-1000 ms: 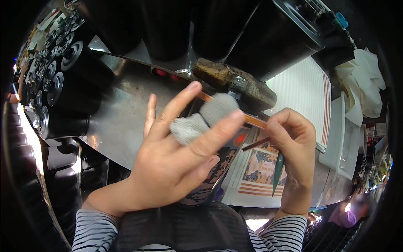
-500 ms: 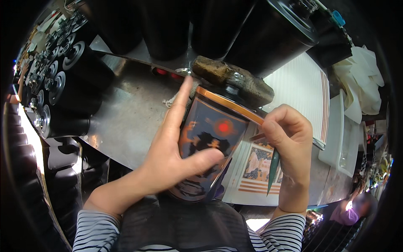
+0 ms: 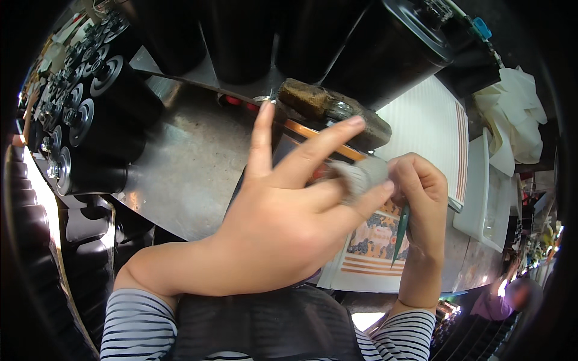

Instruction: The person applies decorative labels to cylindrical black containers. They smooth the labels with a green cloth, then apply thin orange strips to the top and bottom edges of the labels, pressing them down with a finger cot. The process is repeated for multiple containers.

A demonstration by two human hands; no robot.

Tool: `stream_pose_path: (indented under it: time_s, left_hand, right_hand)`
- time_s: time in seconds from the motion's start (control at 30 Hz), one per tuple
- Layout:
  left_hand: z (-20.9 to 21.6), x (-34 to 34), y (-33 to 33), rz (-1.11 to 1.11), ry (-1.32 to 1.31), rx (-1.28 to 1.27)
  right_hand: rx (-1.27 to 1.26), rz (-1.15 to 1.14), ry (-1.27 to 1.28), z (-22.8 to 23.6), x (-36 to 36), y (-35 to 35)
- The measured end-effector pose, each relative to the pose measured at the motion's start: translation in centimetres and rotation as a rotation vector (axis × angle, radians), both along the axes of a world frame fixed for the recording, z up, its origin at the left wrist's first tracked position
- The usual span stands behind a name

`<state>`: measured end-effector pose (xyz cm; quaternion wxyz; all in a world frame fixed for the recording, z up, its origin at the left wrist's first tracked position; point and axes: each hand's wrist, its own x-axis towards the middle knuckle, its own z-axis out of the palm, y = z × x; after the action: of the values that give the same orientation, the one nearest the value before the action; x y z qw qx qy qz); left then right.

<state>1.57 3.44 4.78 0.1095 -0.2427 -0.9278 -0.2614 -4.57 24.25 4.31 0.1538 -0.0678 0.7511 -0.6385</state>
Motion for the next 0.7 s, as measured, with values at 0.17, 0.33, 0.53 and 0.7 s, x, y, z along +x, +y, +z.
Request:
stream_pose_path:
  time_s: [0.17, 0.33, 0.53, 0.7]
  left_hand:
    - [-2.5, 2.1, -1.1, 0.106, -0.436, 0.600]
    - [-4.8, 1.8, -2.2, 0.121, -0.401, 0.916]
    - [-0.6, 0.9, -1.5, 0.096, -0.025, -0.043]
    - [0.1, -0.4, -0.4, -0.014, -0.011, 0.005]
  right_hand:
    - [0.000, -0.020, -0.017, 0.3, 0.3, -0.8]
    - [-0.050, 0.018, 0.022, 0.1, 0.2, -1.2]
    - [-0.038, 0.005, -0.020, 0.0, 0.2, 0.0]
    - [0.004, -0.016, 0.013, 0.3, 0.3, -0.3]
